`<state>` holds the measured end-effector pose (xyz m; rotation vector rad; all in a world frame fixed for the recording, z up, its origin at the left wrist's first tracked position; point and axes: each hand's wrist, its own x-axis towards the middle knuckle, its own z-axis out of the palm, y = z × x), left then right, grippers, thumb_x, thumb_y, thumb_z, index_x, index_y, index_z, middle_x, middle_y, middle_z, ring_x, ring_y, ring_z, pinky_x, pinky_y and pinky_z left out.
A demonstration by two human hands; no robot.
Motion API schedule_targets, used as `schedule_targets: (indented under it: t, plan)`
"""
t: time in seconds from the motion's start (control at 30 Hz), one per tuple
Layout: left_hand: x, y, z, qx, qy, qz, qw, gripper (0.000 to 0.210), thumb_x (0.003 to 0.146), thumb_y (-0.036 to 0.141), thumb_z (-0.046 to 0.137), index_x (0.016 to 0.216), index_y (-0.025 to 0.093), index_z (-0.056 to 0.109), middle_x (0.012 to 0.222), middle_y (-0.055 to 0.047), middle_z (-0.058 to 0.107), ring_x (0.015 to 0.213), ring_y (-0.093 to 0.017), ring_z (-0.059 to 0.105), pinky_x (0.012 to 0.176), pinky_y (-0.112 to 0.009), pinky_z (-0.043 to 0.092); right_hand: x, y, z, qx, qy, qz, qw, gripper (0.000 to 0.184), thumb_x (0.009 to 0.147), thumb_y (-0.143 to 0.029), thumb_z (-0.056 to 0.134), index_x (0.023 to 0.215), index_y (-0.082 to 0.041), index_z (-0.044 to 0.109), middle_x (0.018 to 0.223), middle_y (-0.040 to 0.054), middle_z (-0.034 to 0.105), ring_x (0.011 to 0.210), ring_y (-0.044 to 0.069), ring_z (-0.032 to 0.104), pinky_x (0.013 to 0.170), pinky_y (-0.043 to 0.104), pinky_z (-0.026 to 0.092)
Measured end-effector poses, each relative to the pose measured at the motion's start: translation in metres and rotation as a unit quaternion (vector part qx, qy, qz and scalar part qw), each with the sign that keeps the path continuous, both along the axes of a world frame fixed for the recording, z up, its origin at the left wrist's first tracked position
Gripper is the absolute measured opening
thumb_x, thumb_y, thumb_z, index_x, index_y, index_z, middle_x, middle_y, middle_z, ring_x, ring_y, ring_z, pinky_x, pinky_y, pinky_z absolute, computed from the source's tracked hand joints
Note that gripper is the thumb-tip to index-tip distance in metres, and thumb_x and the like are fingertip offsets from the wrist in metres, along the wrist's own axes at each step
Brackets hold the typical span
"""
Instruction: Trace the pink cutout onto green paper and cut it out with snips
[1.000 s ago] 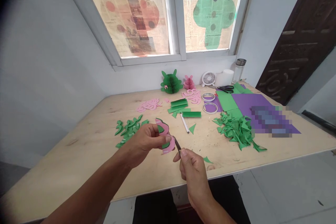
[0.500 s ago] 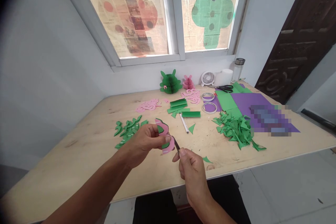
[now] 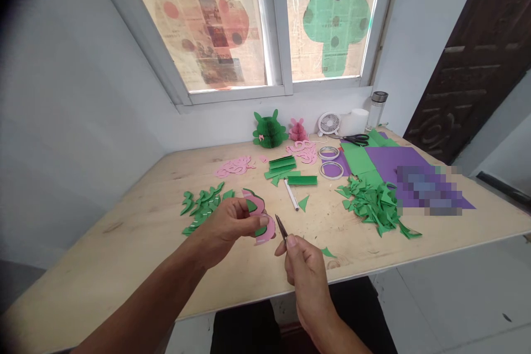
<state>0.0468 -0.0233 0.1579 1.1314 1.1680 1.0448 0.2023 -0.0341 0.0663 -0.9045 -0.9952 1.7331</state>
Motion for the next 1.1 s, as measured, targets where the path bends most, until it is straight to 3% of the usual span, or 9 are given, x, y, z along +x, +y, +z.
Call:
schedule_targets:
  t: [0.27,0.4,0.63,1.1]
  plan:
    - [-0.002,-0.006,-0.014,-0.003,-0.045,0.036,0.998,0.020,0.063,0.025,0.075,0.059,0.014,0.058,0.058,0.002,0.054,0.058,-0.011,0.046,0.059,-0.024,0.037,0.010,-0.004,0.004,-0.008,0.018,-0.018,1.000,0.044,0.082,-0.058,0.056,0.074,-0.015,0.061,0.048,-0.0088,0.027,0.046,0.007,0.016,0.044,0.024,0.011]
    - [0.002,-0.011,-0.018,-0.008,-0.061,0.052,0.997,0.024,0.061,0.025,0.077,0.054,0.015,0.056,0.054,0.003,0.051,0.055,-0.009,0.044,0.057,-0.022,0.037,0.012,-0.002,0.010,-0.004,-0.003,-0.004,1.000,0.037,0.075,-0.051,0.068,0.083,-0.015,0.062,0.051,-0.0101,0.022,0.047,0.006,0.013,0.043,0.023,0.008]
    - [0.014,-0.016,-0.026,-0.009,-0.074,0.052,0.996,0.019,0.063,0.027,0.076,0.062,0.013,0.063,0.059,0.001,0.057,0.062,-0.012,0.052,0.064,-0.025,0.040,0.005,0.003,0.020,0.030,-0.079,-0.020,0.996,0.028,0.072,-0.040,0.072,0.079,-0.014,0.064,0.057,-0.0062,0.039,0.050,0.007,0.020,0.044,0.023,0.013]
    - [0.028,-0.022,-0.036,-0.038,-0.083,0.083,0.992,0.024,0.059,0.029,0.079,0.060,0.013,0.062,0.058,0.000,0.057,0.058,-0.011,0.049,0.060,-0.024,0.041,0.010,0.005,0.012,0.073,-0.128,-0.017,0.989,0.019,0.076,-0.033,0.065,0.071,-0.015,0.060,0.055,-0.0060,0.036,0.051,0.008,0.025,0.046,0.023,0.018]
